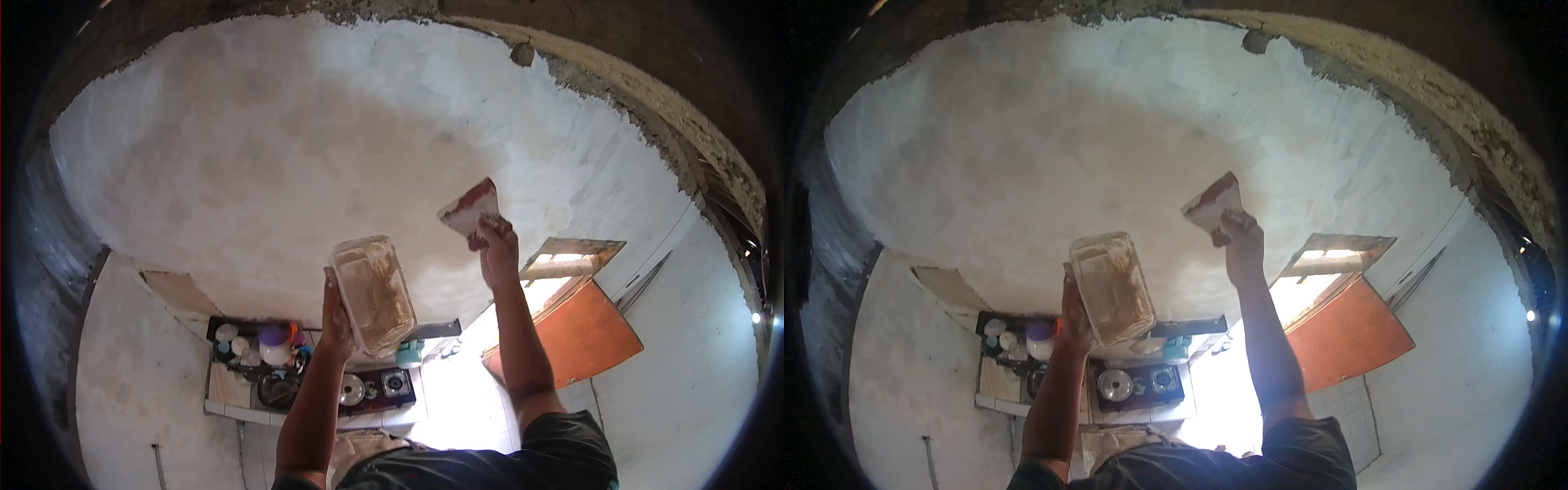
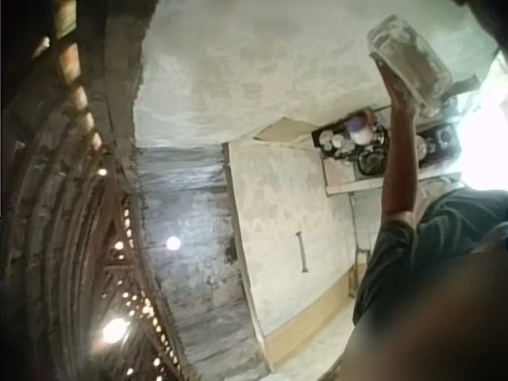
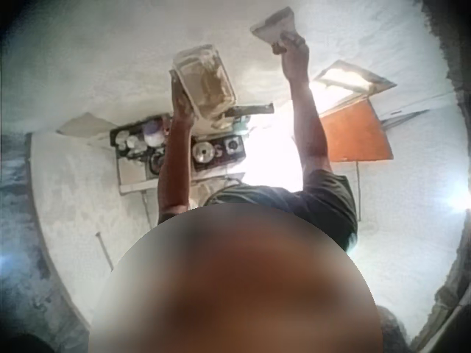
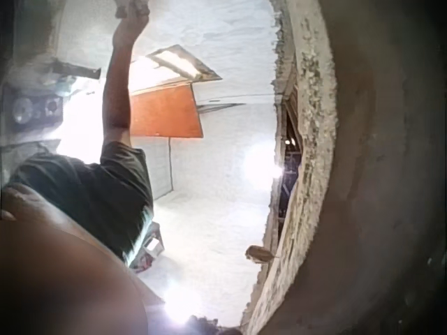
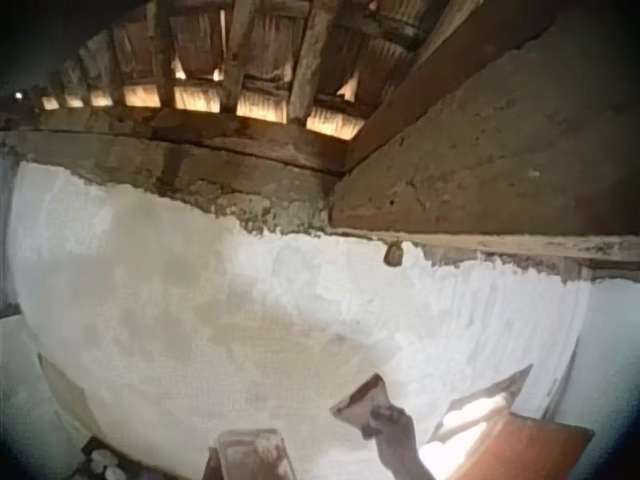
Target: Applying plaster to a ceiling using a putty knife.
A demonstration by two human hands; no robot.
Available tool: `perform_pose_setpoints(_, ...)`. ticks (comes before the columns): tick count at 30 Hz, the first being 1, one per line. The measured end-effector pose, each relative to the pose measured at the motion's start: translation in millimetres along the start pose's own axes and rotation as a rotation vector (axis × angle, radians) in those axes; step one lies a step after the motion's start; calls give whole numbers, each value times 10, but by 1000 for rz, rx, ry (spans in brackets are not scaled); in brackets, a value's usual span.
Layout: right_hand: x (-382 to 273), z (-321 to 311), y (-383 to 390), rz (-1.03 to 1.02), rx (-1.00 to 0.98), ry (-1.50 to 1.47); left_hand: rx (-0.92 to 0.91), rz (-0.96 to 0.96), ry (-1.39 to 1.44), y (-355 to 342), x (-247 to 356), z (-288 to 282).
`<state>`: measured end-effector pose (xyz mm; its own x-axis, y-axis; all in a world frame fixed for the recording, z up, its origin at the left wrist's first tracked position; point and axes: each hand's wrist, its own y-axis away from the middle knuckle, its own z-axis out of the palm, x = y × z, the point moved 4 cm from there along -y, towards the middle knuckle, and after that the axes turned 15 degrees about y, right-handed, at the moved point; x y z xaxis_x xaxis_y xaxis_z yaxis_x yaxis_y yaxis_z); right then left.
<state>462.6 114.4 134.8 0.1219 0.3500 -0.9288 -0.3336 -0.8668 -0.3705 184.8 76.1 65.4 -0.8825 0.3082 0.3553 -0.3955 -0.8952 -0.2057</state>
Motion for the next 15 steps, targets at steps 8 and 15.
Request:
perform_pose_setpoints(8, -585, 150, -1733, -957, 536, 824, 78, 143, -1, -213, 334, 105)
perform_pose_setpoints(15, 230, 931, -1863, -666, 259, 1115, 102, 202, -91, -170, 434, -56)
